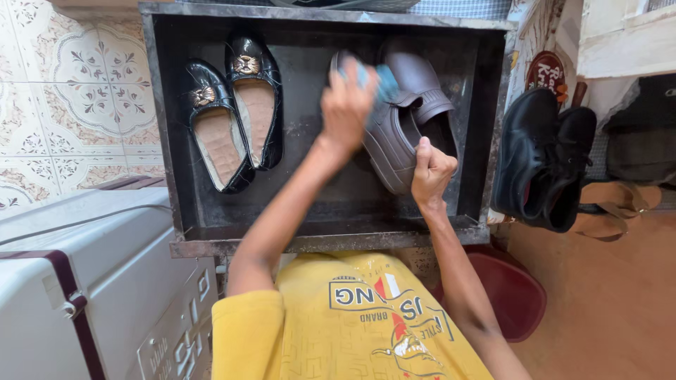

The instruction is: The person wipes the exterior of several pairs of shoes using a blue cloth. They handle a pair of brown slip-on shoes, a pair of black lace-up shoes, a pair of black flats with gold embellishments, and a pair of light blue sneakers. The person wipes each shoe individually, turning them over to clean different sides, and places them back into a dark storage bin.

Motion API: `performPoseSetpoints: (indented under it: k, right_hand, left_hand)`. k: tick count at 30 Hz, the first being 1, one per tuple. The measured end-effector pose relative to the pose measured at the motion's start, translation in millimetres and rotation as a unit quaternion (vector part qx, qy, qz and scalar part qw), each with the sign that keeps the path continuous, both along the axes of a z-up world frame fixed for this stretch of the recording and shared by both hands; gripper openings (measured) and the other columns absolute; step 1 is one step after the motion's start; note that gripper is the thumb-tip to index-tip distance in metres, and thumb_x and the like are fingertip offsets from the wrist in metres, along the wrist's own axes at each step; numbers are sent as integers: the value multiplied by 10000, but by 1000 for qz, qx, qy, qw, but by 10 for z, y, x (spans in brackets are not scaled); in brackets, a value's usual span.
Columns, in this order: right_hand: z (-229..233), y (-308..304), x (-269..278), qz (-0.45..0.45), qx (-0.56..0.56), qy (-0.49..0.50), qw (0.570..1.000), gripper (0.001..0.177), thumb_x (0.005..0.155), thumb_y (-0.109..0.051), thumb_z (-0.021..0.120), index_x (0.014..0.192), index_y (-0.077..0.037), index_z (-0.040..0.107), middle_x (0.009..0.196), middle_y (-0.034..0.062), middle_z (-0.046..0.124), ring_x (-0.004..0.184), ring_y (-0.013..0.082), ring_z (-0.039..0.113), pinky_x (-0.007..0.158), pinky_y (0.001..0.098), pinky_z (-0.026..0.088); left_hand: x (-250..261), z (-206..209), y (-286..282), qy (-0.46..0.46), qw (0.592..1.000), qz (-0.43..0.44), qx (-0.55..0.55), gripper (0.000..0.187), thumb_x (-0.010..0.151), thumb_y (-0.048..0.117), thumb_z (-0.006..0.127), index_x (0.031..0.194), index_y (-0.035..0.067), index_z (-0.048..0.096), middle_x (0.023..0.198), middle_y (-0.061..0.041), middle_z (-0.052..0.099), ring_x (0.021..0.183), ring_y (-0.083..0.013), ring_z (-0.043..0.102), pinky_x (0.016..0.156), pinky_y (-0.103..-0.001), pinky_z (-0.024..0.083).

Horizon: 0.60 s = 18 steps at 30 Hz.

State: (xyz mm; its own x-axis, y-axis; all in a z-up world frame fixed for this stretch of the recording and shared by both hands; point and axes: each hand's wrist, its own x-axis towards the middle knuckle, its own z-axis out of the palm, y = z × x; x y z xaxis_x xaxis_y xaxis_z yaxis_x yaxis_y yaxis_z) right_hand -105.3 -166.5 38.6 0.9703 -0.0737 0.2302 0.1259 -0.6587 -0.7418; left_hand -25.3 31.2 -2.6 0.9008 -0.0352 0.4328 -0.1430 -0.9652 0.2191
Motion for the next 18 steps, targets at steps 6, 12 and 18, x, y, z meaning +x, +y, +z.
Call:
performPoseSetpoints:
  k: [6,12,18]
  right_hand:
    - [-125,34,26,42,-70,-60,995,453,1053,-112,593,638,29,478,591,181,440,506,325,446,545,458,314]
    - [-179,-24,-204,187,-163,2,969,303,1012,-115,648,726,-32,596,689,149,582,645,333,574,631,451,444]
    - [49,-13,-261,155,-136,-12,978,174,977,-148,707,1020,16,664,978,183,680,908,370,653,829,455,512]
  left_hand:
    - [-539,-34,-358,-56,997,0,-54,347,940,91,624,1283,132,597,1349,-170,553,1060,-326,634,798,-407,607]
    - [-207,-61,306,147,972,33,-182,450,869,12,636,1311,88,602,1206,-169,578,974,-360,640,724,-480,539]
    - [-536,203,307,151,928,3,-341,486,827,22,709,1287,71,562,1267,-203,483,1125,-412,581,889,-518,519]
